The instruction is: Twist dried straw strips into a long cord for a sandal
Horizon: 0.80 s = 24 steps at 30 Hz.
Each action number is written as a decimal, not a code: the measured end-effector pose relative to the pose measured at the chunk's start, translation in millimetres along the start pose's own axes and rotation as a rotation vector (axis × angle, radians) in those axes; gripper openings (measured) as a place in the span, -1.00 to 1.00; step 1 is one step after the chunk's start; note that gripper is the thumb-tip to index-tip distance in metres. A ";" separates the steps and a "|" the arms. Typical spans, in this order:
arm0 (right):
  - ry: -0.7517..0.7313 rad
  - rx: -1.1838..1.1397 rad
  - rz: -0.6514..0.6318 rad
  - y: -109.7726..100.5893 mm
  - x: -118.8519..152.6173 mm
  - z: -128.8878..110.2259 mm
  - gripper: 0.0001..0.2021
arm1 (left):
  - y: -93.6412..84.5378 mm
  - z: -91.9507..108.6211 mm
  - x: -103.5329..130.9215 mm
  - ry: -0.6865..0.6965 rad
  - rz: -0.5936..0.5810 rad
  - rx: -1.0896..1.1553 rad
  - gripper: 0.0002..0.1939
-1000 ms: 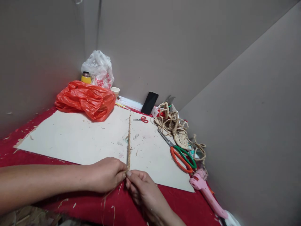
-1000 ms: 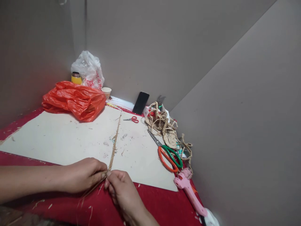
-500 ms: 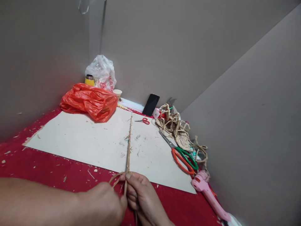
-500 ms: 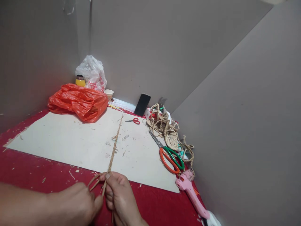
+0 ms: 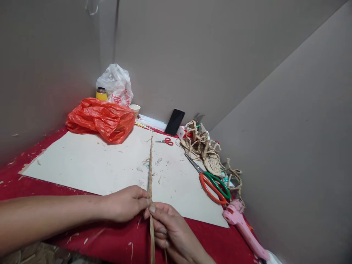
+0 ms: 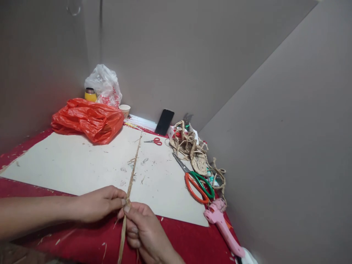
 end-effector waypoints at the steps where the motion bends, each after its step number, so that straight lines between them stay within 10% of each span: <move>1: 0.005 0.058 0.008 -2.4 0.4 -1.7 -0.70 | -0.3 0.2 0.4 0.033 0.008 -0.039 -0.68; 14: -0.319 1.223 0.177 3.2 16.6 -28.2 -0.69 | 4.6 -5.3 -8.8 -0.073 -0.004 -0.085 -0.70; 24: -0.390 1.272 0.160 1.5 23.2 -0.5 -0.68 | 22.1 -1.6 -12.0 -0.025 0.105 0.247 -0.67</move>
Point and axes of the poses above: each hand's wrist, its own x-axis away from the middle knuckle, its own y-axis out of the palm, z = x × y, the point moved 3 cm from there along -x, towards the middle knuckle, and after that the axes turned 13 degrees about -x, right-handed, at the moved point
